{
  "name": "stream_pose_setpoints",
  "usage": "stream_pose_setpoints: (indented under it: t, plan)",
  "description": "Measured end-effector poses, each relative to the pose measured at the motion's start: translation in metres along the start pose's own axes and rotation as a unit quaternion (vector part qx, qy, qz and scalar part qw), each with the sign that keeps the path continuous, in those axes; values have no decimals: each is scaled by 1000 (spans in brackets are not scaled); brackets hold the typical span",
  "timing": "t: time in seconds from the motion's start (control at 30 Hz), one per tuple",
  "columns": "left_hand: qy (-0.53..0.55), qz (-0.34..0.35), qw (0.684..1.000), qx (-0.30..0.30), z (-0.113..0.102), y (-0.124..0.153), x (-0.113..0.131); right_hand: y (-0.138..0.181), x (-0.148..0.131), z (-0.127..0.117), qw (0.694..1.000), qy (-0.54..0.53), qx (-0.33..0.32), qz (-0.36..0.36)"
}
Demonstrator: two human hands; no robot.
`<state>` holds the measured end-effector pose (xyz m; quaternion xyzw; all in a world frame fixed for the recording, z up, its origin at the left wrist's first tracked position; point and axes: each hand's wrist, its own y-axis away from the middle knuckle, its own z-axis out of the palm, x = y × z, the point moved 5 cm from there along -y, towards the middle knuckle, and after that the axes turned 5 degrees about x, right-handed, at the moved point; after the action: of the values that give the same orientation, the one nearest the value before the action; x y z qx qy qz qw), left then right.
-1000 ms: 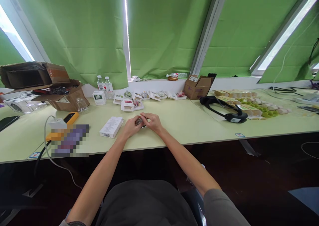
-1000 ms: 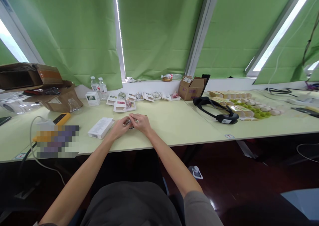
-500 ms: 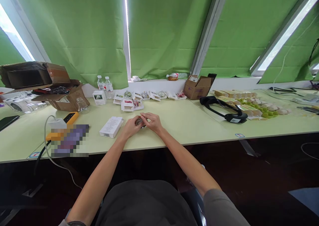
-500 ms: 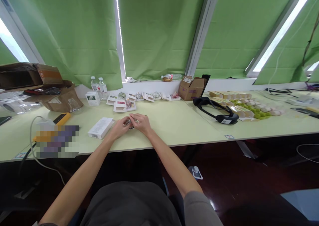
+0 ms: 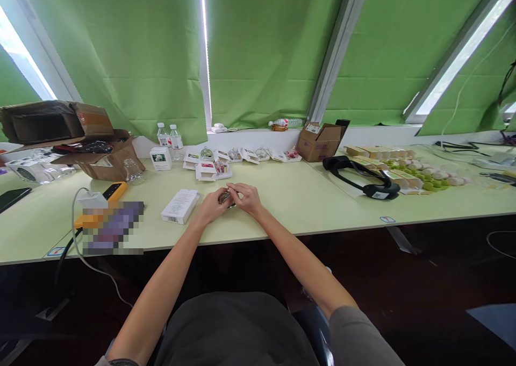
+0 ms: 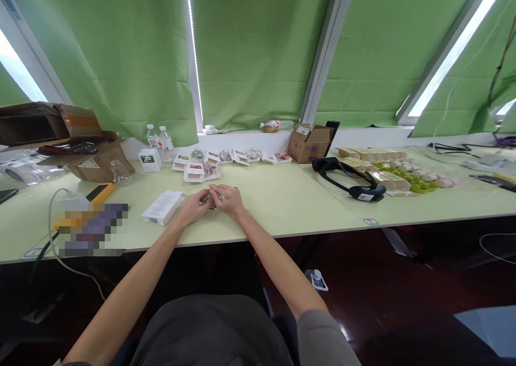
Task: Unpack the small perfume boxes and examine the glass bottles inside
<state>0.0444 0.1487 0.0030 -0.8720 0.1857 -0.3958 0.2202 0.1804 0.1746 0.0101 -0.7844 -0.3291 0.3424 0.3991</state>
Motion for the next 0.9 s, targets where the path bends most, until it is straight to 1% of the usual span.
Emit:
stream_pose_setpoints:
  t: [0.27,0.63,0.9]
  plan:
    - [-3,-1,1000,-2,-3,1,4,-1,-2,-1,1000,-16,6,15]
    - [-4,2,1000,0,-4,2,6,-1,0,1,999,-11,-6,36]
    - [-1,-7,1000,-2,-3,2,7,-1,0,1,999,-7,-17,35]
